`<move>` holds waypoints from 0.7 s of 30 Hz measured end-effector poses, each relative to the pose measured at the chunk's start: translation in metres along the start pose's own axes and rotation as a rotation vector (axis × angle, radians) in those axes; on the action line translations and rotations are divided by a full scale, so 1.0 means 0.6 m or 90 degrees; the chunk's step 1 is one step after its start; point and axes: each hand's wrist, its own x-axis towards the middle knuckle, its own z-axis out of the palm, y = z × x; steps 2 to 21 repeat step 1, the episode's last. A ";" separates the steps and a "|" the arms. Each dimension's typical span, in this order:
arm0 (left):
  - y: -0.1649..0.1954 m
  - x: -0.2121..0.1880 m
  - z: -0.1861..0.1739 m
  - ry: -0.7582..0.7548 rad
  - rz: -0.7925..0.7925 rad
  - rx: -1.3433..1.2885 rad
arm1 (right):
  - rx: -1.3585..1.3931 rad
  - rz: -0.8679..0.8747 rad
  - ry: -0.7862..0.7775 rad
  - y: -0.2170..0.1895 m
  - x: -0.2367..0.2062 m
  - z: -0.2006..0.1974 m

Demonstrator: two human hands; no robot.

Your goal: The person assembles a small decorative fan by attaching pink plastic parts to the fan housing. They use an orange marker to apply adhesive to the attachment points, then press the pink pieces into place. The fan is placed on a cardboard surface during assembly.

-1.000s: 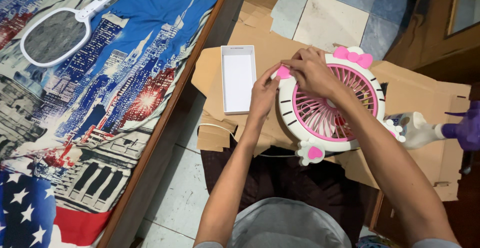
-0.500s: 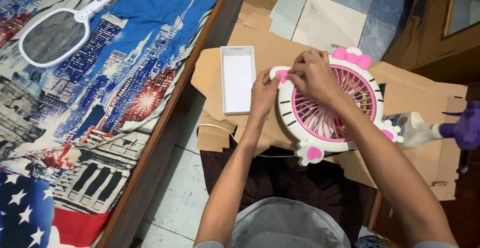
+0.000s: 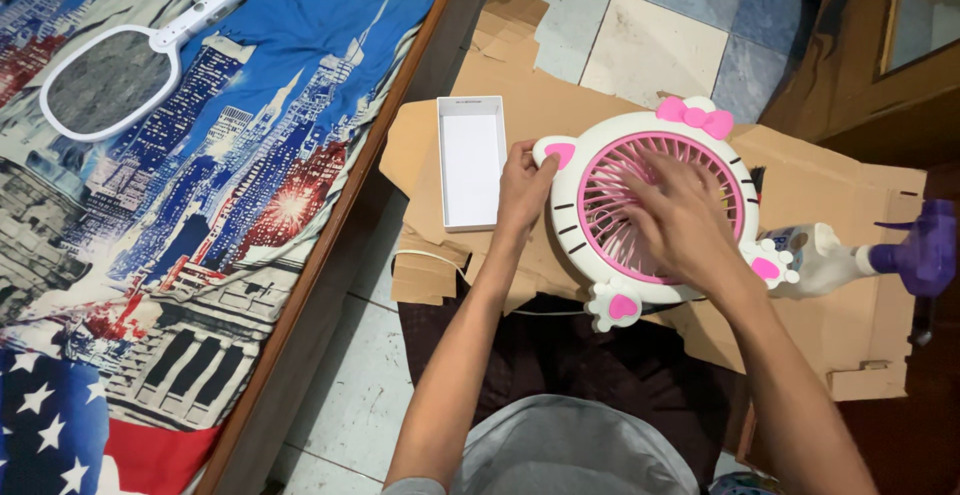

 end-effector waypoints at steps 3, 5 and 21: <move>-0.013 -0.033 -0.003 0.000 0.001 0.000 | 0.014 0.062 -0.022 0.008 -0.023 0.001; -0.013 -0.033 -0.003 0.000 0.001 0.000 | 0.014 0.062 -0.022 0.008 -0.023 0.001; -0.013 -0.033 -0.003 0.000 0.001 0.000 | 0.014 0.062 -0.022 0.008 -0.023 0.001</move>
